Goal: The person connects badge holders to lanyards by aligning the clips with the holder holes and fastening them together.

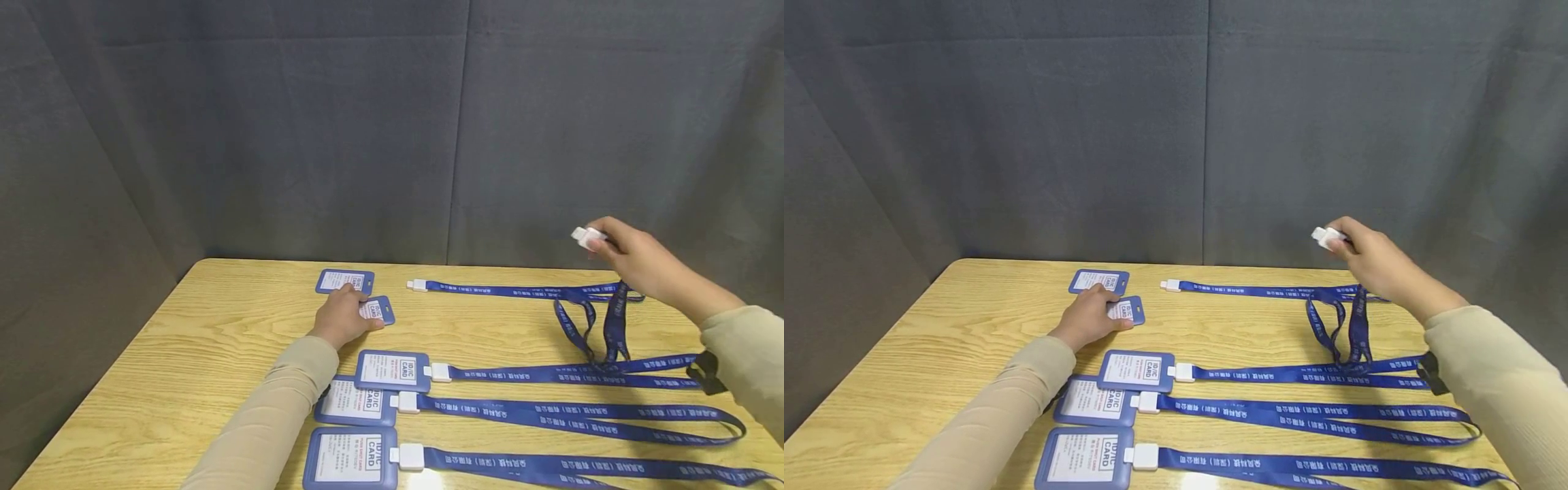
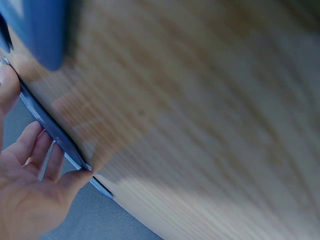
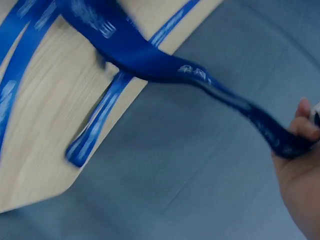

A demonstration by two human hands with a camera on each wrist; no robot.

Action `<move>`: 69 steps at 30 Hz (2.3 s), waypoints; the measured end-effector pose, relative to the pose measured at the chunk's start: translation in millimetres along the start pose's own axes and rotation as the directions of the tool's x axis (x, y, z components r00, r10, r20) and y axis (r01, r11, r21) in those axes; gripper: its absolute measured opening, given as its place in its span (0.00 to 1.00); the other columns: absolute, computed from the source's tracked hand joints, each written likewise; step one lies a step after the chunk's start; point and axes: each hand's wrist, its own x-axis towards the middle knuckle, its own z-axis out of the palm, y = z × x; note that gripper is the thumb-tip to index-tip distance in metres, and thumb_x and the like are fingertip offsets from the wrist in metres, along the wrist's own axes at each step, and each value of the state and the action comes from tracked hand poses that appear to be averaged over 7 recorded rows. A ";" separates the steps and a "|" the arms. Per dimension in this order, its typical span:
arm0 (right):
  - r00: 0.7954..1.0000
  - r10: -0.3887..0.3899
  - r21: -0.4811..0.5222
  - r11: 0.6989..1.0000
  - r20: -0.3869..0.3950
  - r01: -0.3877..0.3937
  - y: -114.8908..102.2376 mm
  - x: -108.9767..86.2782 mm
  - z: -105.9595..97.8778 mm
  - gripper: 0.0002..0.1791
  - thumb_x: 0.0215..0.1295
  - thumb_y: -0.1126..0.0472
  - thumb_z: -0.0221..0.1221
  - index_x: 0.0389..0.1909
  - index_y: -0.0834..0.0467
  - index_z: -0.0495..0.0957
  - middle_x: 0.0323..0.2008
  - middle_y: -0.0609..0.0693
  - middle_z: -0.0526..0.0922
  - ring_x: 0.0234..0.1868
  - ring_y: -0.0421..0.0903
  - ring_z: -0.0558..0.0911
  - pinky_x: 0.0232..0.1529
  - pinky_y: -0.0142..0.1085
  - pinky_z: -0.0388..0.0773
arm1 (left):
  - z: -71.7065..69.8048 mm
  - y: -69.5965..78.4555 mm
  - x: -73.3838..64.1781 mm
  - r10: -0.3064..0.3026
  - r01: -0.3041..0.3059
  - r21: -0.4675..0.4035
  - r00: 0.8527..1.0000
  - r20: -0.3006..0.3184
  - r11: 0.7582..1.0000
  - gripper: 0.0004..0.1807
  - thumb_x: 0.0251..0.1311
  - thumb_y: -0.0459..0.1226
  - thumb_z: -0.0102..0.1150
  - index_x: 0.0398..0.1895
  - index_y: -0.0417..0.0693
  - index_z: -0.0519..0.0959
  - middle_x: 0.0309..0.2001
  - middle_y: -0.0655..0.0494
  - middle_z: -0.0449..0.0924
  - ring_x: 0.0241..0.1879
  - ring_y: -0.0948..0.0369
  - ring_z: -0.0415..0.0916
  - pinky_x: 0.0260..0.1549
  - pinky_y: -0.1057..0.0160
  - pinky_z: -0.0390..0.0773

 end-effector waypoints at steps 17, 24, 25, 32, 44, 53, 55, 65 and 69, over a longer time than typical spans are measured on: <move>0.953 -0.154 -0.019 0.986 0.259 0.164 -86.2 58.7 135.5 0.16 0.76 0.59 0.52 0.56 0.63 0.62 0.34 0.54 0.80 0.27 0.44 0.74 0.29 0.38 0.73 | -3.3 0.6 -2.9 -0.005 0.004 0.011 1.000 0.021 1.000 0.36 0.53 0.53 0.73 0.62 0.44 0.78 0.61 0.48 0.72 0.62 0.49 0.67 0.60 0.46 0.70; 0.948 -0.235 -0.252 0.924 0.215 0.287 -110.1 69.9 176.1 0.15 0.67 0.63 0.63 0.52 0.64 0.80 0.49 0.57 0.81 0.47 0.52 0.83 0.52 0.44 0.80 | -6.1 0.2 -1.8 0.006 -0.006 0.017 1.000 0.003 1.000 0.37 0.53 0.53 0.72 0.63 0.45 0.77 0.60 0.49 0.73 0.61 0.49 0.68 0.58 0.43 0.72; 0.946 -0.243 -0.260 0.920 0.212 0.295 -113.3 71.4 180.6 0.16 0.66 0.63 0.64 0.53 0.64 0.81 0.50 0.57 0.82 0.49 0.53 0.83 0.53 0.45 0.80 | -6.6 -0.1 -1.3 0.004 -0.004 0.016 1.000 0.003 1.000 0.37 0.53 0.53 0.72 0.63 0.45 0.77 0.61 0.49 0.73 0.61 0.49 0.68 0.58 0.43 0.71; 0.947 -0.235 -0.214 0.936 0.220 0.281 -132.7 75.9 203.0 0.11 0.63 0.62 0.67 0.45 0.62 0.84 0.43 0.53 0.85 0.46 0.50 0.83 0.51 0.42 0.80 | -6.6 -1.6 -3.1 0.020 -0.021 0.020 0.999 0.032 1.000 0.36 0.52 0.53 0.73 0.62 0.46 0.78 0.60 0.49 0.74 0.61 0.49 0.69 0.57 0.43 0.72; 0.959 -0.172 -0.080 0.978 0.226 0.194 -142.5 72.8 209.4 0.12 0.61 0.62 0.69 0.44 0.62 0.85 0.44 0.52 0.84 0.48 0.49 0.82 0.54 0.40 0.78 | -14.2 2.6 -13.7 0.091 -0.100 0.090 0.990 0.107 0.991 0.34 0.54 0.53 0.72 0.63 0.49 0.78 0.64 0.46 0.71 0.62 0.47 0.68 0.57 0.45 0.73; 0.958 -0.164 -0.005 0.985 0.233 0.170 -139.5 61.8 206.3 0.15 0.60 0.59 0.70 0.45 0.62 0.85 0.44 0.51 0.84 0.46 0.47 0.81 0.53 0.40 0.78 | -23.4 0.2 -19.6 0.143 -0.157 0.040 0.961 0.237 0.987 0.37 0.56 0.44 0.72 0.68 0.40 0.71 0.68 0.41 0.66 0.67 0.43 0.64 0.65 0.47 0.65; 0.961 -0.164 -0.004 0.986 0.222 0.169 -138.5 59.8 206.5 0.15 0.59 0.59 0.71 0.44 0.61 0.86 0.43 0.51 0.84 0.45 0.46 0.81 0.51 0.39 0.78 | -25.0 -1.9 -19.6 0.164 -0.181 0.051 0.958 0.234 0.982 0.37 0.55 0.43 0.73 0.66 0.37 0.72 0.67 0.40 0.67 0.67 0.43 0.64 0.66 0.48 0.65; 0.968 -0.165 -0.002 0.986 0.190 0.168 -141.8 58.9 212.0 0.12 0.58 0.62 0.71 0.41 0.63 0.86 0.40 0.52 0.84 0.42 0.47 0.82 0.48 0.38 0.80 | -20.4 -5.8 -15.0 0.178 -0.185 0.028 0.971 0.157 0.982 0.36 0.46 0.42 0.78 0.60 0.36 0.78 0.61 0.40 0.74 0.63 0.45 0.70 0.64 0.51 0.68; 0.968 -0.176 -0.017 0.983 0.182 0.182 -145.8 60.1 215.2 0.11 0.57 0.65 0.71 0.40 0.64 0.86 0.39 0.53 0.83 0.41 0.47 0.82 0.47 0.36 0.81 | -20.0 -7.3 -14.7 0.176 -0.182 0.033 0.973 0.149 0.983 0.36 0.46 0.41 0.78 0.59 0.35 0.78 0.58 0.42 0.76 0.60 0.46 0.73 0.63 0.52 0.69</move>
